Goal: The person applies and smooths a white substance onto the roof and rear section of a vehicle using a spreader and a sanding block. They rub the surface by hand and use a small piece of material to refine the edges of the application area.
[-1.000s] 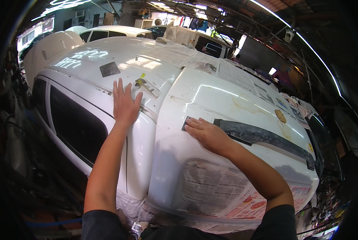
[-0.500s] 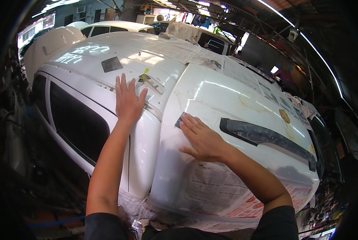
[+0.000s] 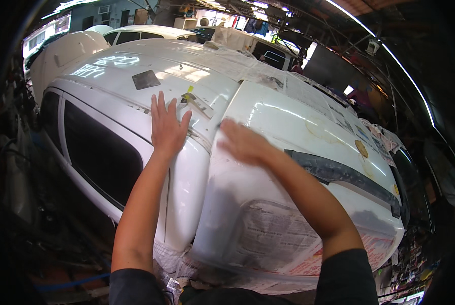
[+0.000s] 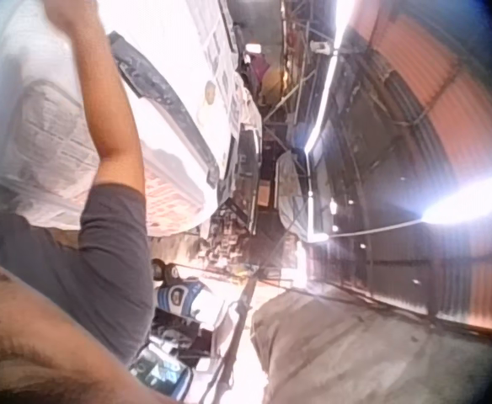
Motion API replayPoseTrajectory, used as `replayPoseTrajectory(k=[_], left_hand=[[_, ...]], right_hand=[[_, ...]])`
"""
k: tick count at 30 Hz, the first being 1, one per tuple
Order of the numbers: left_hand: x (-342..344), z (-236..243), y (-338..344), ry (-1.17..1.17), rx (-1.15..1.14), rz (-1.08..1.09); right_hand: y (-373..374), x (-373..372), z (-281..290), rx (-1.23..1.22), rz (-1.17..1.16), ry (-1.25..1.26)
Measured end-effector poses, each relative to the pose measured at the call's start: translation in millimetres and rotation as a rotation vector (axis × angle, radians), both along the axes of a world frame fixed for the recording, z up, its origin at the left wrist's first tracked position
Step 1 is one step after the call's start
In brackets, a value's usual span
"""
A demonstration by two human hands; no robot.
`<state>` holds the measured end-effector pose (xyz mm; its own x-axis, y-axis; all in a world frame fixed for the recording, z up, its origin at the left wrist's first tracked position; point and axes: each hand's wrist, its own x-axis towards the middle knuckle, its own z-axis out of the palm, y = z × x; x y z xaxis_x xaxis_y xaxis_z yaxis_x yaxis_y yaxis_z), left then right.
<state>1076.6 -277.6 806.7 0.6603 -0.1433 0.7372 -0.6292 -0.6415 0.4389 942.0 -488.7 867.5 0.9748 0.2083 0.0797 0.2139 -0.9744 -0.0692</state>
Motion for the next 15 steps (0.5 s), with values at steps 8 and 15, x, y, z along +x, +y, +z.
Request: replayPoseTrajectory(k=[8,15], left_hand=[[3,-4,15,0.037,-0.016,0.02],[1,-2,-1,0.013,-0.044,-0.054]], right_hand=[[20,-13,-7,-0.17,0.05,-0.048],[-4,55,14,-0.13,-0.221,0.003]])
